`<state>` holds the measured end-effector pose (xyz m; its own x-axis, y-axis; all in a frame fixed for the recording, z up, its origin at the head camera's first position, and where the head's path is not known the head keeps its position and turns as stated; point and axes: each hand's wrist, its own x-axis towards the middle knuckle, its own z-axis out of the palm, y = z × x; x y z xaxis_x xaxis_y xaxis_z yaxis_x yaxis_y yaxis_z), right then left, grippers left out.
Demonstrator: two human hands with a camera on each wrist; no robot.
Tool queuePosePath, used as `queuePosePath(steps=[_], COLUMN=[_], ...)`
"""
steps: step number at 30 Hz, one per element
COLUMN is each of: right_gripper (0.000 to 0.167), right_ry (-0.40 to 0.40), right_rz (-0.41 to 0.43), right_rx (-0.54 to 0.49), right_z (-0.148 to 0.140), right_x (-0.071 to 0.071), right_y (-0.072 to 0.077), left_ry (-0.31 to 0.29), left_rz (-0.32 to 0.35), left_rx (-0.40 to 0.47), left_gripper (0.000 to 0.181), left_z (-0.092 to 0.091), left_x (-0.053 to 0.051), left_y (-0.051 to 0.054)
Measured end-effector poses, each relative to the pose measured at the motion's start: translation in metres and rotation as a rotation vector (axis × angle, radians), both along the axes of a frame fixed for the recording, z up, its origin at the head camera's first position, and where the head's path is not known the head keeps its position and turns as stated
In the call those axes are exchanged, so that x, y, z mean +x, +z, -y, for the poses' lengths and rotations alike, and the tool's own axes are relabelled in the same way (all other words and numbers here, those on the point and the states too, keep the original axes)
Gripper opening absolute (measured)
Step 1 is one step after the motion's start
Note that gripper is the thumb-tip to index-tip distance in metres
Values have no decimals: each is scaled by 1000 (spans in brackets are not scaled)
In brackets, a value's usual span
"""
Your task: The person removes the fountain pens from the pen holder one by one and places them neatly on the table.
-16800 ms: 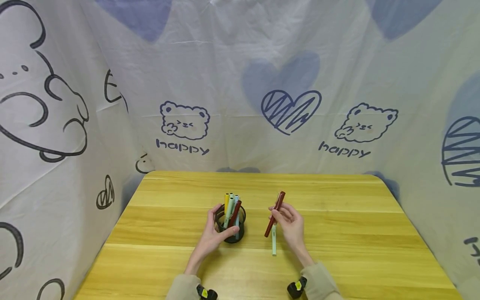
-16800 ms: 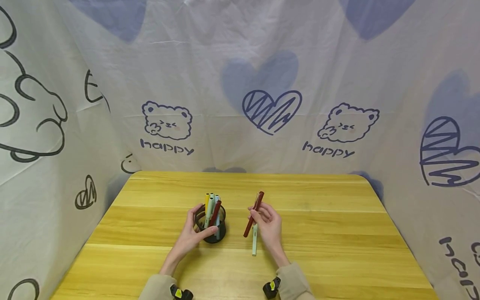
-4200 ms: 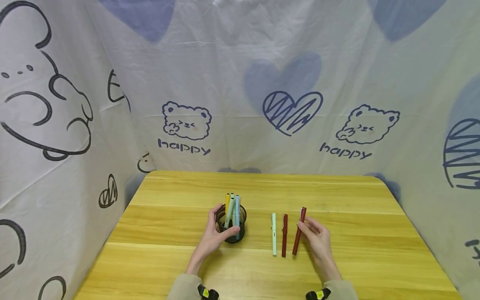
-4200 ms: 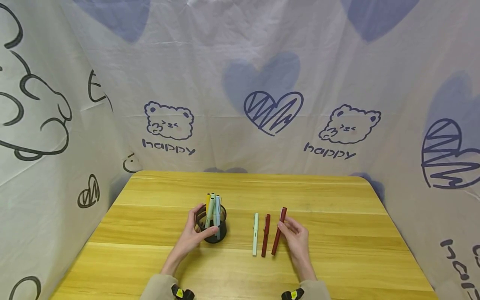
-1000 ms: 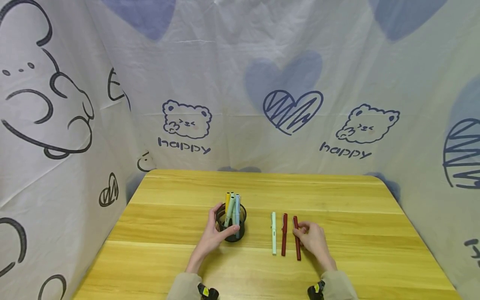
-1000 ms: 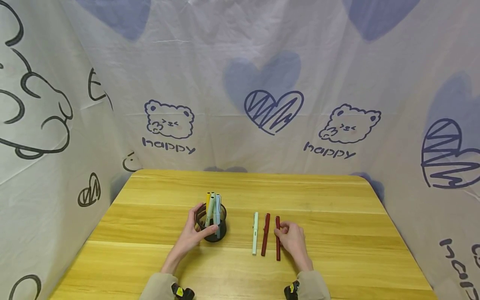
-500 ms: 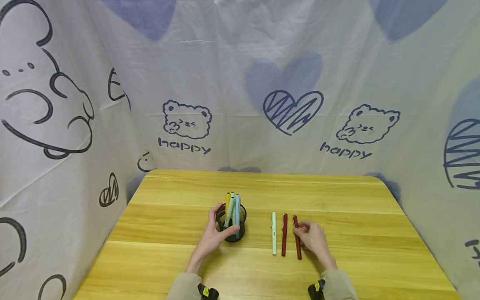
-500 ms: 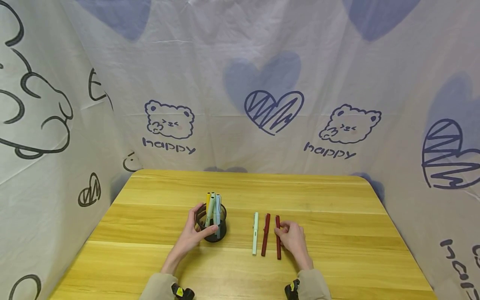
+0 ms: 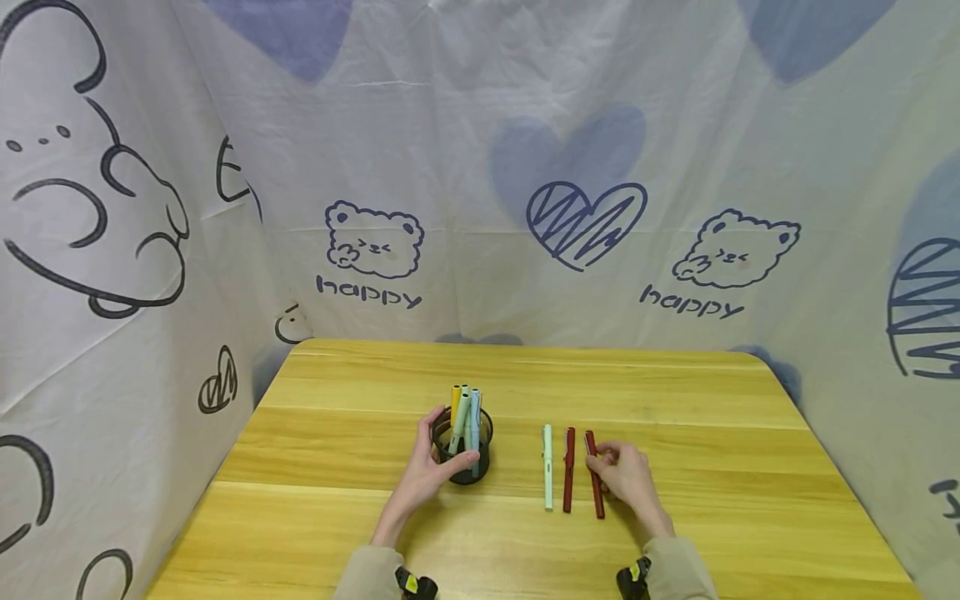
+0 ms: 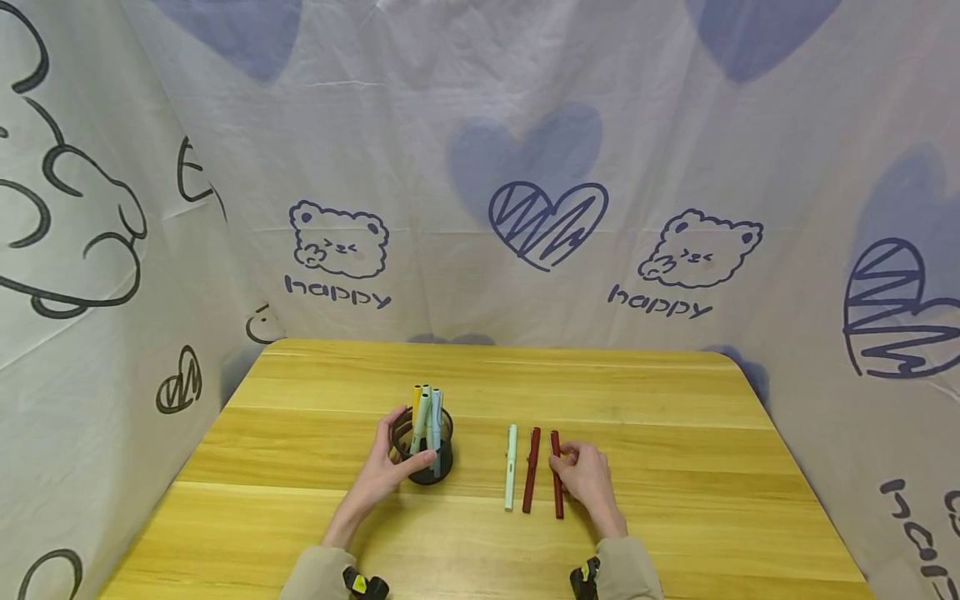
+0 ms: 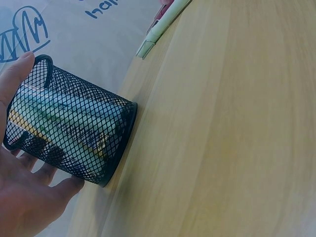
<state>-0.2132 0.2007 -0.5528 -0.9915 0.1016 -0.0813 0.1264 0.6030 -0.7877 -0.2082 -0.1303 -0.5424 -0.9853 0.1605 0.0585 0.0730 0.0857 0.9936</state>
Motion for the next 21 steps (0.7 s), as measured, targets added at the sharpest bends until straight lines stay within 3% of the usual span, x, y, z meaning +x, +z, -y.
queuePosePath(steps=[21], right_gripper=[34], right_ry=[-1], right_rz=[-9], right_rx=[21], right_z=[0], right_x=[0], right_y=[0], left_ry=[-6], left_rz=[4], left_rx=[-6], left_gripper=[96], left_z=[0], left_x=[1], left_y=[0])
